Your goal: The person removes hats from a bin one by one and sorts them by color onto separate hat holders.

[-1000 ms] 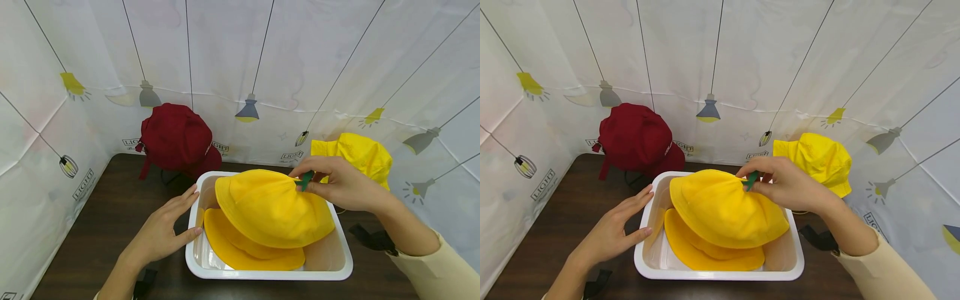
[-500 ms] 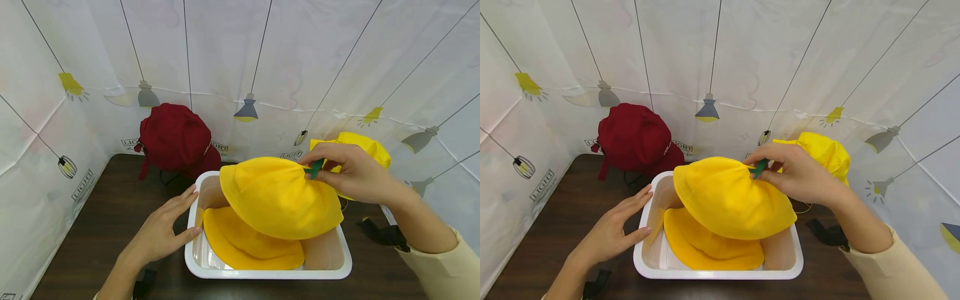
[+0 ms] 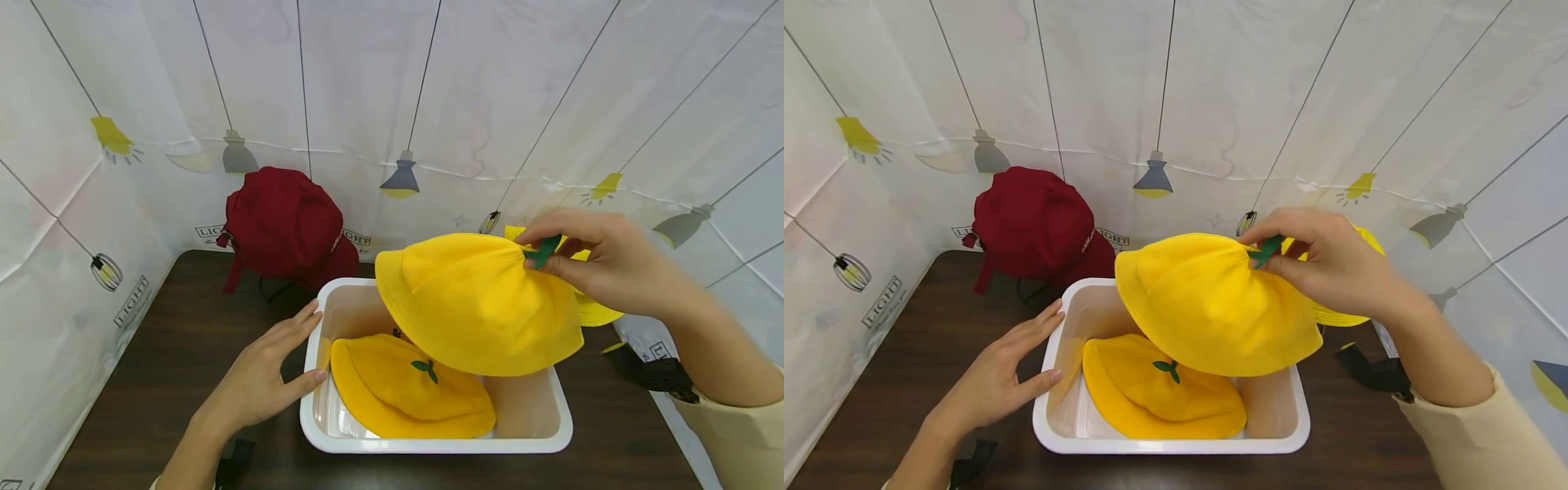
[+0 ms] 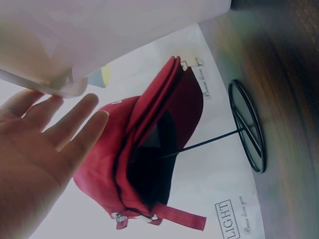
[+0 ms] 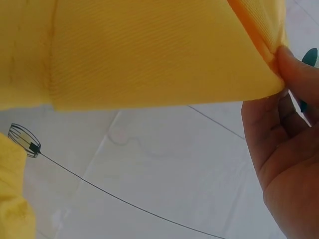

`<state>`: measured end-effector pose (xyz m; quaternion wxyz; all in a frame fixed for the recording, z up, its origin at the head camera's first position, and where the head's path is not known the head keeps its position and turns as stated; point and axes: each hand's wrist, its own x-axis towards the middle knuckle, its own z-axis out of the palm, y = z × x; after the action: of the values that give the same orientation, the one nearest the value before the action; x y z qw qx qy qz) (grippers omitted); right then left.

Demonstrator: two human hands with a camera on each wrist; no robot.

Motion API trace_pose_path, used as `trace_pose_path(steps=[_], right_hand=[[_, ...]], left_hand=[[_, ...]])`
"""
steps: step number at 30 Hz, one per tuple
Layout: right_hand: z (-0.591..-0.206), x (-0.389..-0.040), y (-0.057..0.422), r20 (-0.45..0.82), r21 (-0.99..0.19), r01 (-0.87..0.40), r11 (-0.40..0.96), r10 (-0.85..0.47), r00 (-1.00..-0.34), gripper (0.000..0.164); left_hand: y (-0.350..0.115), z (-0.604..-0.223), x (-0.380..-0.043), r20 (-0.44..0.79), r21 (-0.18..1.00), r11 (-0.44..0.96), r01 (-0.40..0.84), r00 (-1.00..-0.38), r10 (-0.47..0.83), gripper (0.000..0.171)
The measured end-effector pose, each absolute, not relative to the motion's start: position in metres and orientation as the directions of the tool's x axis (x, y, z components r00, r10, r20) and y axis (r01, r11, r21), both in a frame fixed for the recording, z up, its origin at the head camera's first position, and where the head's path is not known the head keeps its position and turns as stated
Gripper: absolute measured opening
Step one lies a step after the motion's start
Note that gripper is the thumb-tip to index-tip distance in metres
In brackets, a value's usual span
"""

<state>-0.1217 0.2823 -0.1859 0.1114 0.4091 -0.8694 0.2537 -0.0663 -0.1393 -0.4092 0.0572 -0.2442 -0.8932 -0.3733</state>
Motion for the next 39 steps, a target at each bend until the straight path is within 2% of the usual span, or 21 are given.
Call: trace_pose_path(steps=[8, 18, 30, 39], right_hand=[[-0.175, -0.122, 0.296, 0.414, -0.314, -0.738, 0.597, -0.613, -0.673, 0.060], [-0.166, -0.125, 0.312, 0.471, -0.273, -0.693, 0.667, -0.536, -0.701, 0.055], [-0.152, -0.133, 0.332, 0.461, -0.209, -0.531, 0.822, -0.396, -0.794, 0.036], [-0.143, -0.143, 0.352, 0.395, -0.352, -0.364, 0.862, -0.215, -0.893, 0.029]], left_hand=[[-0.139, -0.410, -0.067, 0.289, 0.636, 0.601, 0.484, -0.872, 0.395, 0.078], [-0.140, -0.409, -0.066, 0.287, 0.639, 0.600, 0.481, -0.873, 0.395, 0.078], [-0.140, -0.409, -0.067, 0.282, 0.646, 0.597, 0.477, -0.875, 0.394, 0.078], [-0.141, -0.409, -0.067, 0.268, 0.648, 0.602, 0.466, -0.880, 0.393, 0.079]])
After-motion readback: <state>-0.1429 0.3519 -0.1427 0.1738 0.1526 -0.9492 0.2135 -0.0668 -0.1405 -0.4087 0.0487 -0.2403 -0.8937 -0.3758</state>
